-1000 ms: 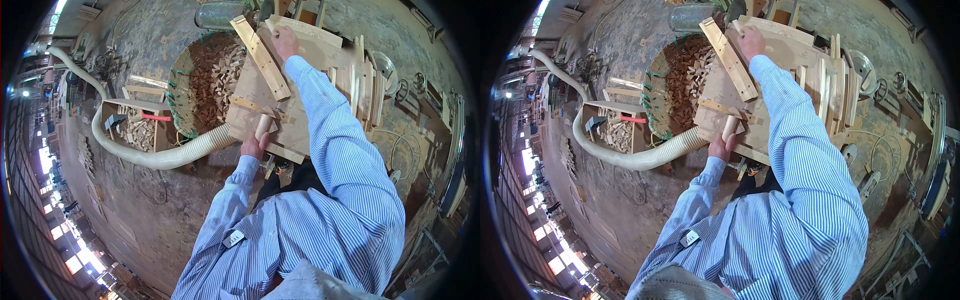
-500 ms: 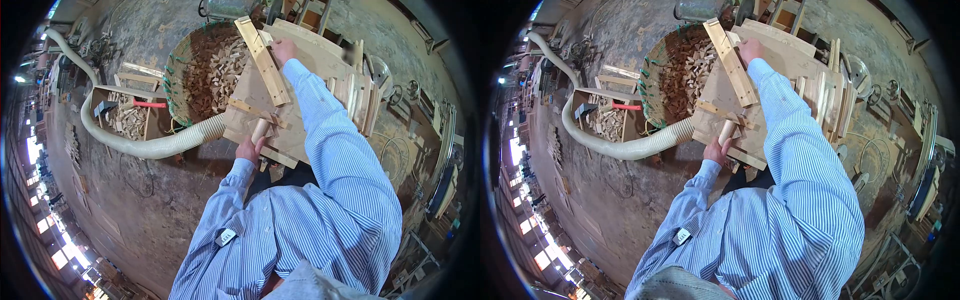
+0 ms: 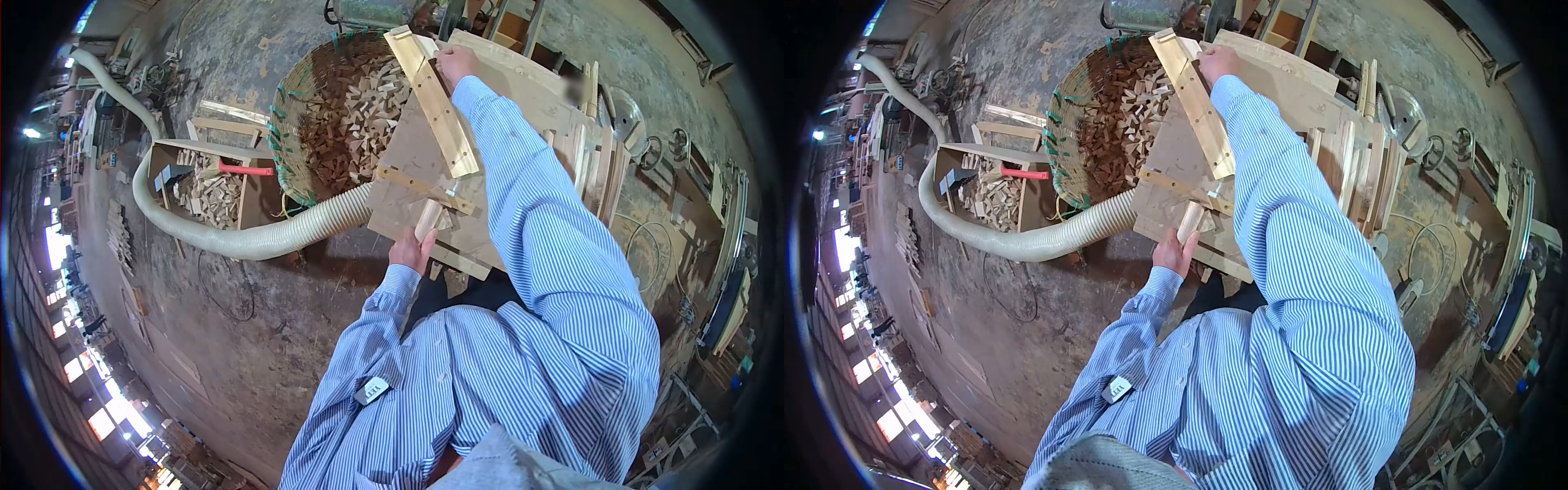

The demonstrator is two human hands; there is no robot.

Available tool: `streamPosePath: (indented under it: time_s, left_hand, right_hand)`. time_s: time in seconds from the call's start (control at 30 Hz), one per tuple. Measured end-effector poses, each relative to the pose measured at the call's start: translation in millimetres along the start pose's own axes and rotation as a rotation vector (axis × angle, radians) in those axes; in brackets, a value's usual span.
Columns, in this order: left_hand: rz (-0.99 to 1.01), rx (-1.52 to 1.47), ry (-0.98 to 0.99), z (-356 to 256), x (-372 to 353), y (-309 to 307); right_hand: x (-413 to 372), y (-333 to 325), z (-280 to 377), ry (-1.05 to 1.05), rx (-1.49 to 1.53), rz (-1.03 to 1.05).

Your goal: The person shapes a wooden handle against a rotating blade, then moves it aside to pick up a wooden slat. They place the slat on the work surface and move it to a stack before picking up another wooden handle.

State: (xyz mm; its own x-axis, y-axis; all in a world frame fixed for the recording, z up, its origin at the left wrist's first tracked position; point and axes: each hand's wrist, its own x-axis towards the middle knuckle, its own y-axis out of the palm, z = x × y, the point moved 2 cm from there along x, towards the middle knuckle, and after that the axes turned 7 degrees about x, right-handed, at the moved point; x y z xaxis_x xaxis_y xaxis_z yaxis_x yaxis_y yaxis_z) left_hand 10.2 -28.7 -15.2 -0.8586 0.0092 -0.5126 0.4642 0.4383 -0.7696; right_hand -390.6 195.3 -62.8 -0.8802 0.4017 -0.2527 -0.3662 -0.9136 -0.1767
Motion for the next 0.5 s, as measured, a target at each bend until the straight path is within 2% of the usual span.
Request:
streamPosePath:
  time_s: [0.23,0.37,0.5]
  left_hand:
    - [-0.021,0.009,-0.001,-3.1,10.0,6.6]
    - [-0.058,-0.004,0.015,-14.8,20.0,4.3]
    - [-0.074,-0.001,0.012,-27.8,36.0,2.6]
  right_hand:
    - [8.4,-3.7,5.2,-0.044,-0.106,0.002]
    - [29.2,-3.8,-0.7,-0.027,-0.086,0.012]
    - [56.2,-5.1,-0.9,-0.101,-0.187,-0.038]
